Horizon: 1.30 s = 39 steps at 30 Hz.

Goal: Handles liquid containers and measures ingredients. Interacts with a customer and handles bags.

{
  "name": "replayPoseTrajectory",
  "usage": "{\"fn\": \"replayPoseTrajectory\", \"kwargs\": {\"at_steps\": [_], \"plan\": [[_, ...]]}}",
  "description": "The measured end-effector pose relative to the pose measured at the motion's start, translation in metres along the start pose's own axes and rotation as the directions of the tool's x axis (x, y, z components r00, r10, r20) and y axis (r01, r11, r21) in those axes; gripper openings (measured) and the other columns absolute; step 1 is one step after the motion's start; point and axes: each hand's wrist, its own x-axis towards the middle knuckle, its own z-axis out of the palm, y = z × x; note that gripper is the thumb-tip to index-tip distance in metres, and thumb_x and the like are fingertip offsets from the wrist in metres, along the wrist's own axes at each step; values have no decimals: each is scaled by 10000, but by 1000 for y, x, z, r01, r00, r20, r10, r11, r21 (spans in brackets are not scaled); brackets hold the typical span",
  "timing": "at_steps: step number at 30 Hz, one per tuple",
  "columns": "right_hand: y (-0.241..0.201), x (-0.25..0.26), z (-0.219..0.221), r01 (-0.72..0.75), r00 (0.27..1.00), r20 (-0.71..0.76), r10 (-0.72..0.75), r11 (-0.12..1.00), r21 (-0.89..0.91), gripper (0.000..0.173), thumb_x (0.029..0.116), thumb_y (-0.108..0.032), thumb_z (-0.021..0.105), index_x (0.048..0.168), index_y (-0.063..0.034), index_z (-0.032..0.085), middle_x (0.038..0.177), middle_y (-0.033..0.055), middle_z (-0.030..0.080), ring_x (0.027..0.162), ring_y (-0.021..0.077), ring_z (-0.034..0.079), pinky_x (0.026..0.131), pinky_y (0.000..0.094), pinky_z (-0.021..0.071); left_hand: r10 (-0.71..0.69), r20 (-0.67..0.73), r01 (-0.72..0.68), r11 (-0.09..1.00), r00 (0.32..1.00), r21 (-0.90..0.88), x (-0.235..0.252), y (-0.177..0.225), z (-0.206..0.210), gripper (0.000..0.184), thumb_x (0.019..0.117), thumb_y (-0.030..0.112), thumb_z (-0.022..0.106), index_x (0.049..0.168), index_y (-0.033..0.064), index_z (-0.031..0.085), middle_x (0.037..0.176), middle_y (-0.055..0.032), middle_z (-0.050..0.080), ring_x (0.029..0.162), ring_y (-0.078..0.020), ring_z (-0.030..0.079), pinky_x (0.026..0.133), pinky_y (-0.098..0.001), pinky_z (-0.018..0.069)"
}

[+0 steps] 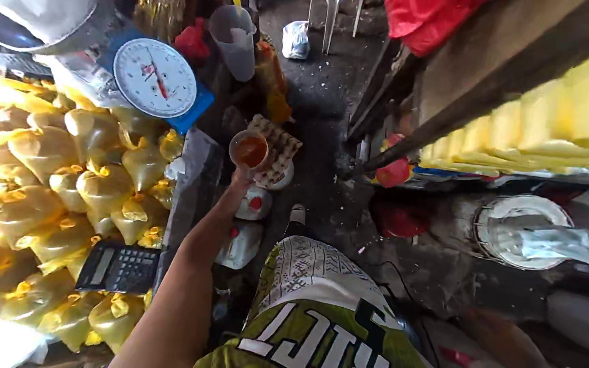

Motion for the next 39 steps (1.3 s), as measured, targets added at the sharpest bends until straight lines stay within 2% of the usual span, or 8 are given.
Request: {"fn": "replayPoseTrajectory", "kwargs": {"at_steps": [3, 9, 13, 21, 29, 32, 36, 39], "plan": [[-28, 40, -16, 242, 966, -73, -249, 965, -99, 441, 1085, -364, 504, 1248, 1, 692, 1195, 291, 689, 1160, 482, 642, 1004, 712, 448, -28, -52, 27, 999, 998, -30, 53, 0, -4, 489, 1055, 347, 500, 1441, 48, 487, 1382, -208, 555, 1163, -329, 600, 929, -504, 541], [-140, 55, -60, 208, 971, -78, -226, 961, -183, 390, 1069, -349, 552, 1243, -36, 707, 1174, 267, 704, 1124, 460, 664, 983, 699, 467, 6, 56, -6, 1000, 998, -2, 96, -14, -16, 449, 1046, 344, 523, 1429, 109, 516, 1393, -172, 557, 1180, -319, 582, 917, -533, 528], [-187, 76, -74, 255, 963, -24, -267, 940, -228, 373, 1072, -334, 545, 1260, -52, 701, 1185, 249, 705, 1137, 435, 664, 1008, 675, 466, -107, -6, 107, 994, 994, 26, 117, -3, -13, 377, 1031, 369, 516, 1205, 47, 607, 929, -93, 612, 676, -163, 532, 573, -351, 475], [-312, 152, -97, 401, 916, 178, -360, 838, -369, 444, 1062, -418, 536, 1325, -84, 663, 1277, 215, 681, 1227, 408, 629, 1062, 653, 450, -218, -16, 217, 959, 976, 180, 117, 18, -30, 685, 987, 580, 556, 1385, 23, 547, 1319, -272, 578, 1118, -411, 606, 894, -599, 512], [-475, 213, -133, 629, 772, 199, -604, 679, -379, 460, 1063, -454, 505, 1310, -100, 666, 1255, 182, 694, 1201, 369, 650, 1049, 649, 464, 222, -49, -139, 752, 974, 645, 43, 116, -88, 412, 1041, 406, 542, 1189, 62, 713, 1083, -175, 734, 1033, -342, 708, 938, -624, 540], [-517, 236, -133, 701, 706, 220, -673, 620, -353, 436, 1055, -458, 533, 1276, -115, 689, 1224, 177, 709, 1169, 374, 665, 1019, 657, 479, 529, -204, -321, 732, 824, 600, -37, 204, -122, 353, 1097, 256, 459, 1237, -6, 651, 1064, -154, 711, 909, -247, 700, 866, -492, 586], [-559, 259, -119, 729, 675, 268, -687, 567, -383, 409, 1055, -425, 549, 1200, -81, 717, 1160, 206, 716, 1117, 408, 673, 969, 681, 487, 780, -497, -572, 621, 381, 535, -127, 307, -178, 284, 1092, 290, 428, 997, 91, 606, 799, 88, 577, 682, -20, 566, 678, -269, 544], [-572, 288, -98, 740, 672, 336, -660, 580, -341, 401, 1044, -410, 569, 1204, -78, 728, 1185, 211, 711, 1144, 403, 664, 994, 673, 480, 694, -604, -310, 718, 393, 623, -140, 365, -227, 277, 1061, 286, 494, 1136, 60, 635, 979, -5, 629, 807, -49, 576, 758, -250, 496]]}}
